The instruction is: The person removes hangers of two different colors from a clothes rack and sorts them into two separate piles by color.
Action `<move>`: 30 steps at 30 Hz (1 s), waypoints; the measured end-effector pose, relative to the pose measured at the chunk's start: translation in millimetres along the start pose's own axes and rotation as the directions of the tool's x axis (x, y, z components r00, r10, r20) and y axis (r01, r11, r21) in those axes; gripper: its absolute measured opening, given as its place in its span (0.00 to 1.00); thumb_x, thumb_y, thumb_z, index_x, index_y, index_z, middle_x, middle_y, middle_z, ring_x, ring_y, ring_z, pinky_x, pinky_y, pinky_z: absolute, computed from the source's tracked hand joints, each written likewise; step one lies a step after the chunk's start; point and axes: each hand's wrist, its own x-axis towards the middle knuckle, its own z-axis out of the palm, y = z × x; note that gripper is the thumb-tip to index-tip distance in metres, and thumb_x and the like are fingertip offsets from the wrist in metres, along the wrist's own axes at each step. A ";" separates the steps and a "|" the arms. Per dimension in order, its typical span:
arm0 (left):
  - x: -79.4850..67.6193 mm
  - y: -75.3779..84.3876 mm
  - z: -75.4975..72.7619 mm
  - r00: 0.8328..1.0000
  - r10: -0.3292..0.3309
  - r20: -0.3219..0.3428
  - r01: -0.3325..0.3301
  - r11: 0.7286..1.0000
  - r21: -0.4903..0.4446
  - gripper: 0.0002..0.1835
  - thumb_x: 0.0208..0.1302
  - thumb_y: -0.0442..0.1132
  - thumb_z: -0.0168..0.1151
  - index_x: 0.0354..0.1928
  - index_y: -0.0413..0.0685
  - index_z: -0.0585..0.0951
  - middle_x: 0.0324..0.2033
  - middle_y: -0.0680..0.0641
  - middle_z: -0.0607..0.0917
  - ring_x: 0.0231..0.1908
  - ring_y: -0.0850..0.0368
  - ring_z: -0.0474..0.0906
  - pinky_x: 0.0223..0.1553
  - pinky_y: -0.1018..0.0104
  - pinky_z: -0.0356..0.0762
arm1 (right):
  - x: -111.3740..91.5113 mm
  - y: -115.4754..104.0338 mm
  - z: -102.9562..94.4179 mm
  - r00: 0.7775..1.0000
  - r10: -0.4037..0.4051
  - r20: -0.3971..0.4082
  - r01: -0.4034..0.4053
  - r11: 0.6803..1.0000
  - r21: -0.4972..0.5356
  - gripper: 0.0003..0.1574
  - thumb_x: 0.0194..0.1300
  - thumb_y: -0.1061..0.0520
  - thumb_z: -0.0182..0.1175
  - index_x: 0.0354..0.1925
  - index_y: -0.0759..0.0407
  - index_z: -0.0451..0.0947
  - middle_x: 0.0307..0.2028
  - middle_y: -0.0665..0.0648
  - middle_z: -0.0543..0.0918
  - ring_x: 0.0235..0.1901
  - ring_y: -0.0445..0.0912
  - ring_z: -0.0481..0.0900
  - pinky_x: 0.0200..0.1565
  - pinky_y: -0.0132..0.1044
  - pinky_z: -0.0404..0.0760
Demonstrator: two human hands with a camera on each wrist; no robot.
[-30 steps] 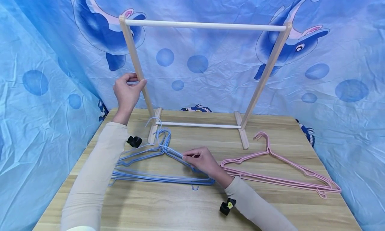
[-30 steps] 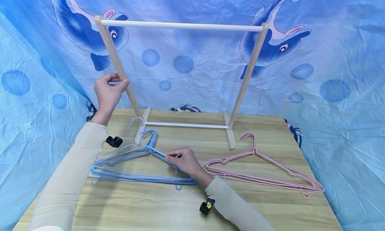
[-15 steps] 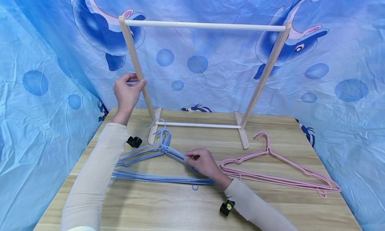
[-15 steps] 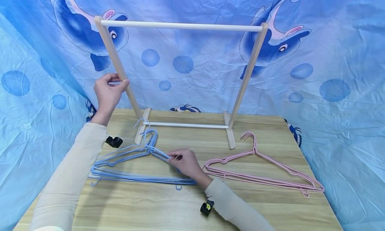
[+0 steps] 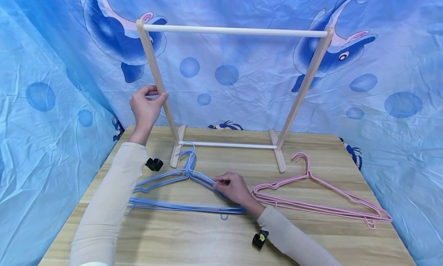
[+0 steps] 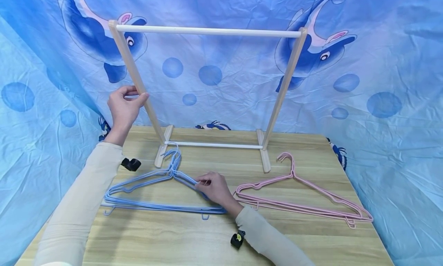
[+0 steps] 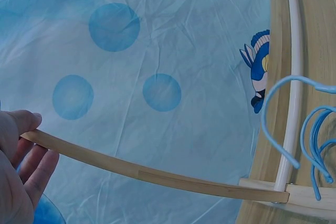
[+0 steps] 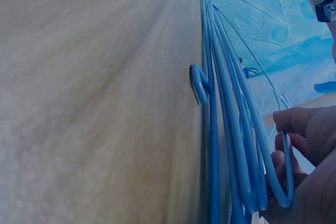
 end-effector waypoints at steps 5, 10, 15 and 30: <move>0.6 -1.2 -0.2 1.000 0.005 -0.004 -0.005 1.000 -0.005 0.19 0.65 0.49 0.71 0.52 0.44 0.87 0.45 0.43 0.88 0.38 0.59 0.87 0.36 0.76 0.80 | 0.8 4.5 1.6 1.000 0.021 0.020 -0.021 1.000 -0.004 0.10 0.62 0.60 0.73 0.43 0.60 0.91 0.30 0.50 0.86 0.29 0.36 0.78 0.32 0.27 0.78; 0.2 -1.9 -0.1 1.000 0.006 -0.008 -0.006 1.000 -0.005 0.19 0.65 0.49 0.71 0.51 0.44 0.87 0.45 0.42 0.88 0.38 0.57 0.87 0.36 0.75 0.80 | 1.2 8.7 3.1 0.999 0.019 0.044 -0.018 1.000 -0.023 0.10 0.62 0.61 0.73 0.42 0.62 0.90 0.30 0.51 0.86 0.28 0.34 0.77 0.32 0.27 0.78; 0.8 -2.8 0.0 1.000 0.004 -0.014 -0.004 1.000 0.001 0.19 0.66 0.49 0.71 0.51 0.44 0.87 0.45 0.43 0.88 0.39 0.55 0.88 0.36 0.76 0.79 | 2.1 8.1 3.1 0.998 0.022 0.061 -0.020 0.999 -0.037 0.09 0.62 0.61 0.73 0.42 0.63 0.90 0.30 0.52 0.87 0.29 0.35 0.78 0.33 0.27 0.78; 1.1 -11.4 -0.2 1.000 0.011 -0.002 -0.011 0.999 -0.040 0.22 0.64 0.51 0.72 0.53 0.45 0.87 0.46 0.43 0.88 0.40 0.54 0.86 0.41 0.72 0.83 | 5.2 5.0 -23.1 0.995 0.018 0.101 -0.012 0.998 -0.063 0.15 0.69 0.57 0.67 0.51 0.63 0.87 0.36 0.52 0.89 0.33 0.41 0.84 0.36 0.31 0.83</move>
